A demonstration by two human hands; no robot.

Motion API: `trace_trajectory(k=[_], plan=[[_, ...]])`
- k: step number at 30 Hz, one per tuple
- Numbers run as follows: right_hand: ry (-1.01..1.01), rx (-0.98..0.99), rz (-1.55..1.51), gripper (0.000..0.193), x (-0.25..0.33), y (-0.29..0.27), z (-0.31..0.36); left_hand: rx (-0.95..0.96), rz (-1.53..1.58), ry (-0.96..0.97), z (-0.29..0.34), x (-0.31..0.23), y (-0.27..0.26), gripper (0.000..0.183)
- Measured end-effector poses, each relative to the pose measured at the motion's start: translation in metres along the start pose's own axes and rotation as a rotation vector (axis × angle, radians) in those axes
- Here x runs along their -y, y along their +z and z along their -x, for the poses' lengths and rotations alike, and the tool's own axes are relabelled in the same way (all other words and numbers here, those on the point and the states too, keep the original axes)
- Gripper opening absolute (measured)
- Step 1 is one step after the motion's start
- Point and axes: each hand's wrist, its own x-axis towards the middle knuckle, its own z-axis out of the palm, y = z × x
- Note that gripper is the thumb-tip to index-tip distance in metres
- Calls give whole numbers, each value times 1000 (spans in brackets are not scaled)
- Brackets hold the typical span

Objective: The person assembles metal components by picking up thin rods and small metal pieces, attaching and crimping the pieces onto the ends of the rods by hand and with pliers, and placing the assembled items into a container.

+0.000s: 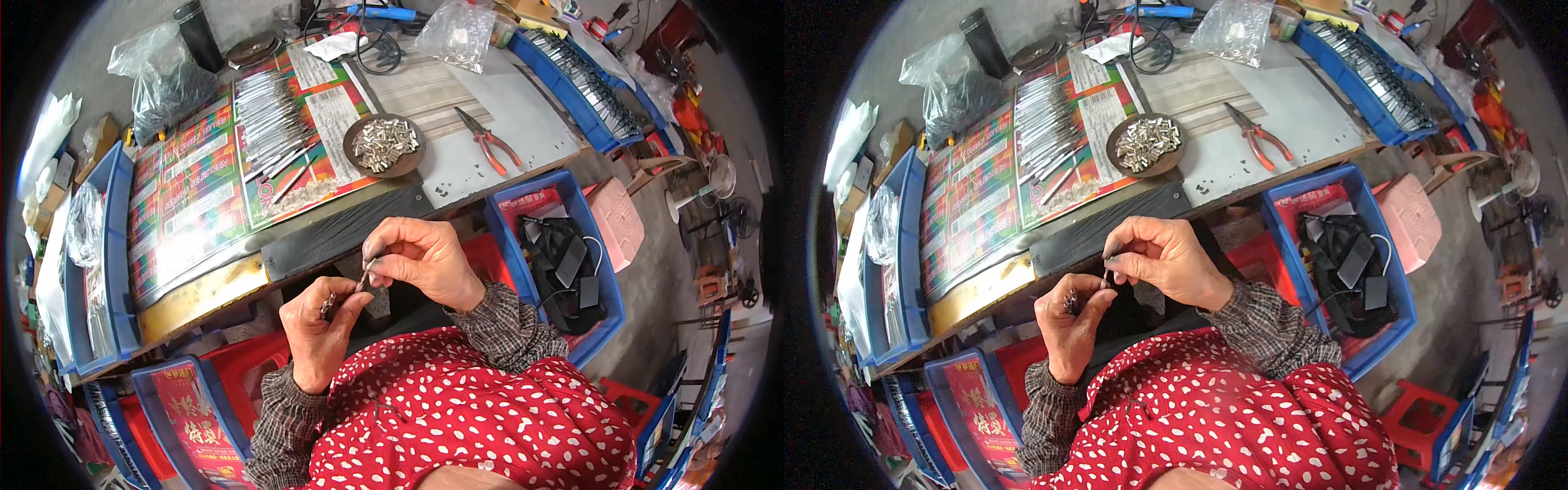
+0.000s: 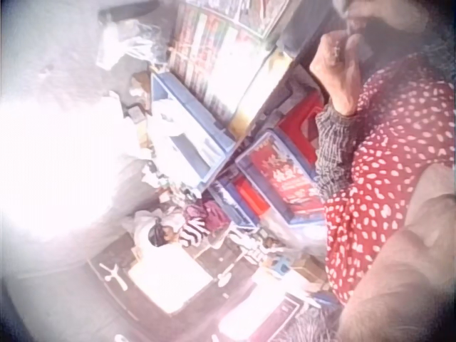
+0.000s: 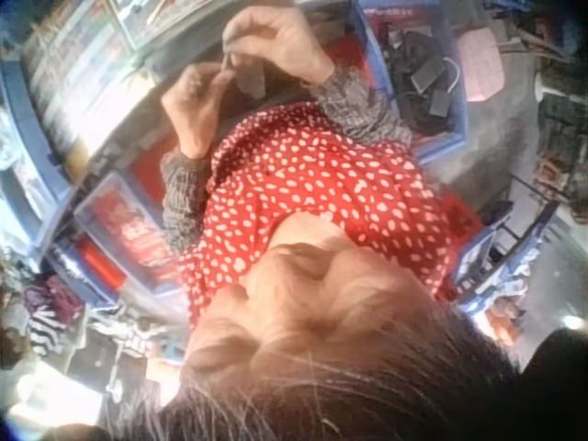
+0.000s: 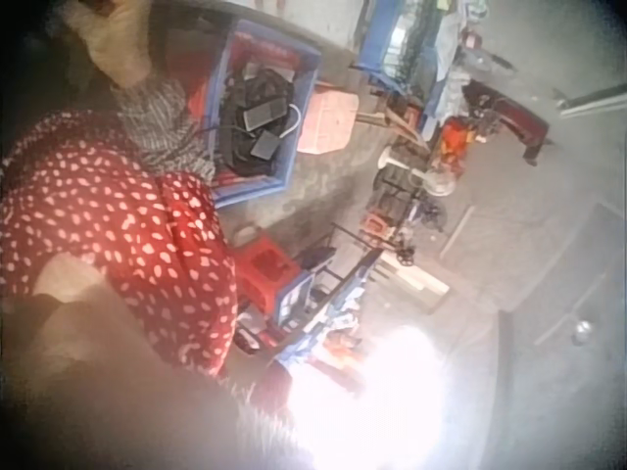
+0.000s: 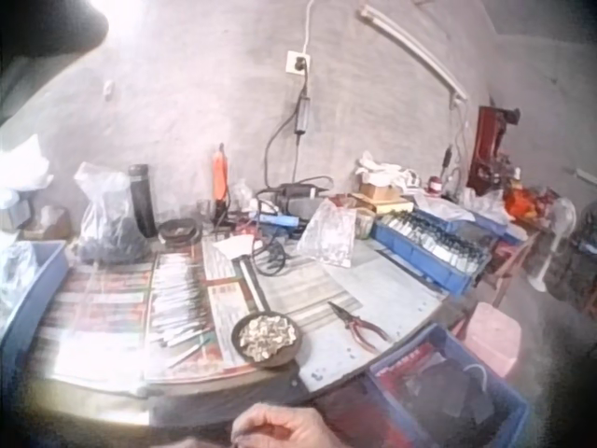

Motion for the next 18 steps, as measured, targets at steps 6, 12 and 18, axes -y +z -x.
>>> trace_trajectory(k=[6, 12, 18], plan=[[22, 80, 79, 11, -11, 0, 1, -44, 8, 76, -2, 4, 5, 11], [-23, 157, 171, 8, -11, -3, -1, 35, 97, -35, -2, 5, 1, 13], [90, 123, 73, 6, -14, 0, 1, -7, 11, 58, 2, 12, 6, 14]])
